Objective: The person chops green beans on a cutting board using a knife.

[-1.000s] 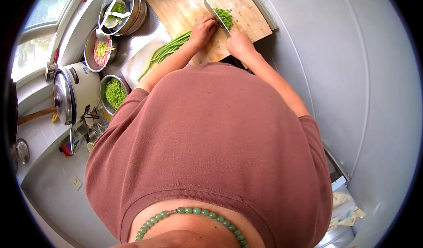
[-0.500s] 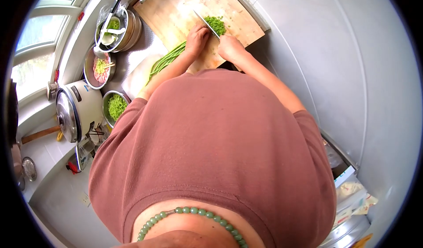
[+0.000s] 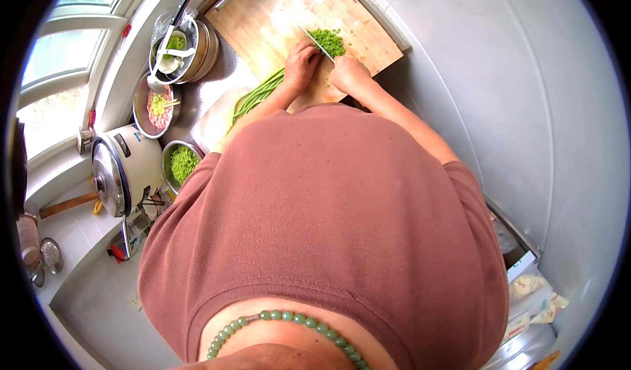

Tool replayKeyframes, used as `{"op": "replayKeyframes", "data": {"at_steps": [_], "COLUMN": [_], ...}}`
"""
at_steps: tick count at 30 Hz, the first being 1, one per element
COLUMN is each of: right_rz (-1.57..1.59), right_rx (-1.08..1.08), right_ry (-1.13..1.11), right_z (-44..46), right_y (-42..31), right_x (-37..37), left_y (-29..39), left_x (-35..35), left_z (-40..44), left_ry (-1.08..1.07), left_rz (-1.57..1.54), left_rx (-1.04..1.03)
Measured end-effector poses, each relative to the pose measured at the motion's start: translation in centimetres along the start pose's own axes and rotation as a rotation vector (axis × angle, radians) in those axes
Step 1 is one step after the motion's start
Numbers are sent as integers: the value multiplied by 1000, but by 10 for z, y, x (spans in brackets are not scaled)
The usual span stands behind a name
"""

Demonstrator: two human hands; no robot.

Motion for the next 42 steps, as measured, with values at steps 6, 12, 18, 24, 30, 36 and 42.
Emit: {"op": "replayKeyframes", "data": {"at_steps": [6, 12, 18, 24, 30, 36, 42], "right_rz": [18, 66, 41, -33, -52, -59, -75], "right_rx": [63, 43, 17, 1, 26, 47, 46], "right_ry": [-44, -40, -51, -100, 0, 1, 8], "right_z": [-3, -23, -23, -10, 9, 3, 5], "right_y": [3, 4, 10, -6, -3, -6, -5], "right_x": [5, 6, 0, 3, -16, -7, -10], "left_y": [1, -1, -1, -3, -5, -4, -7], "left_x": [3, 4, 5, 3, 2, 11, 10], "left_z": [3, 2, 1, 0, 0, -1, -7], "left_ry": [-9, 23, -5, 4, -16, -33, -28], "left_rz": [2, -30, -53, -55, -37, -52, -56], "left_rx": [8, -34, -5, 19, 58, 4, 67]}}
Point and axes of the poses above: each hand's wrist, its own z-axis towards the middle knuckle, its own x-axis out of the back of the hand, y = z × x, the point moved 3 cm from there along z, towards the middle knuckle, and after that the axes turned 2 degrees about -x, right-handed, at the moved point
